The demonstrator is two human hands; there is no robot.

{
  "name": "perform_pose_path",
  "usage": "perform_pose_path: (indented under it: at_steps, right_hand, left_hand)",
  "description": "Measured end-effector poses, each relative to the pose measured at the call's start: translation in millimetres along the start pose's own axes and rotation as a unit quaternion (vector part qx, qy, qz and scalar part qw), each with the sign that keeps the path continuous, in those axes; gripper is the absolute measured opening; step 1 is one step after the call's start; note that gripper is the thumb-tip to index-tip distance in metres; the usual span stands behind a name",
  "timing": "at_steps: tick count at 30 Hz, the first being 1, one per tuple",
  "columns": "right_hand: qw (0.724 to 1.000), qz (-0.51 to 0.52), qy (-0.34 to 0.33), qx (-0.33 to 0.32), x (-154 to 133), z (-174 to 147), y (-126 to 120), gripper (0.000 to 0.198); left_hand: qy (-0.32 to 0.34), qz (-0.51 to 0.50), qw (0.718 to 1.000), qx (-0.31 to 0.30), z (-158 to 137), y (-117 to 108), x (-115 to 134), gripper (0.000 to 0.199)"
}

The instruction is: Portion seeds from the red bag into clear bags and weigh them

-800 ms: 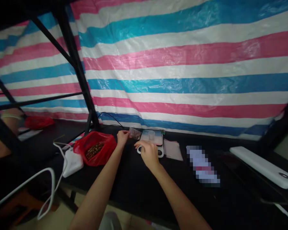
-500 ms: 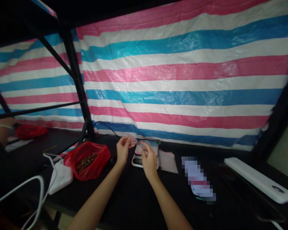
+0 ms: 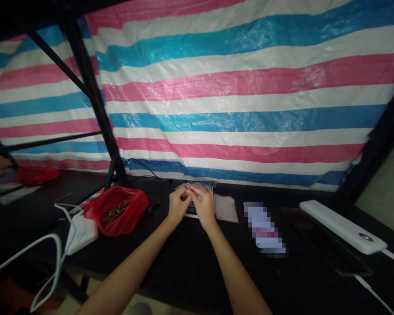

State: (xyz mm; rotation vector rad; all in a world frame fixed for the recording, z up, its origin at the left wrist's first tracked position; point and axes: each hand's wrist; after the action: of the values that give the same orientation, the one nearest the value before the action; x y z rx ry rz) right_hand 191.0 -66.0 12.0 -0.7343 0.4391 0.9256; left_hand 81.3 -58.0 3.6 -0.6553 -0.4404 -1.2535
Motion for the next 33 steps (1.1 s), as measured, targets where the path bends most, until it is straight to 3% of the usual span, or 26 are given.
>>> perform_pose_path:
  at_steps: [4,11,16,19,22,26,33]
  right_hand:
    - [0.999,0.004,0.018,0.031,1.5,1.1,-4.8,0.021]
    - [0.997,0.03,0.029,-0.067,11.6,5.0,-19.2,0.028]
    - [0.998,0.007,0.04,-0.051,10.2,3.4,-19.6,0.027]
    - [0.999,-0.032,0.02,-0.037,8.6,2.4,-18.6,0.026]
    - [0.994,-0.095,-0.02,-0.043,7.6,2.0,-17.6,0.028]
    - [0.982,-0.176,-0.027,-0.065,2.8,3.2,-15.7,0.028]
    - [0.983,-0.145,-0.062,-0.094,-6.8,0.1,-9.3,0.025]
  left_hand:
    - [-0.034,-0.049,0.998,-0.016,1.3,4.7,-4.1,0.025]
    - [-0.154,-0.228,0.95,-0.147,11.8,-6.5,-14.1,0.027]
    - [-0.18,-0.24,0.939,-0.168,13.6,-11.6,-11.1,0.03]
    - [-0.151,-0.201,0.948,-0.196,16.4,-17.7,-6.4,0.032]
    - [-0.077,-0.114,0.968,-0.208,19.9,-26.8,1.5,0.031]
    - [0.003,-0.017,0.981,-0.194,21.1,-37.3,13.6,0.026]
    - [0.056,0.126,0.983,-0.121,24.7,-54.2,12.2,0.024]
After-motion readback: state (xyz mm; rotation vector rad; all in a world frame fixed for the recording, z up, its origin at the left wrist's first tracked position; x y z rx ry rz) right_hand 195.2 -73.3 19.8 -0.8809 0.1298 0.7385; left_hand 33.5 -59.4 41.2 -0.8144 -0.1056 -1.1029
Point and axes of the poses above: each hand's wrist, its own z-axis towards the middle knuckle, its own y-axis out of the palm, x = y × z, and after that the axes turned 10 degrees about -z, right-handed
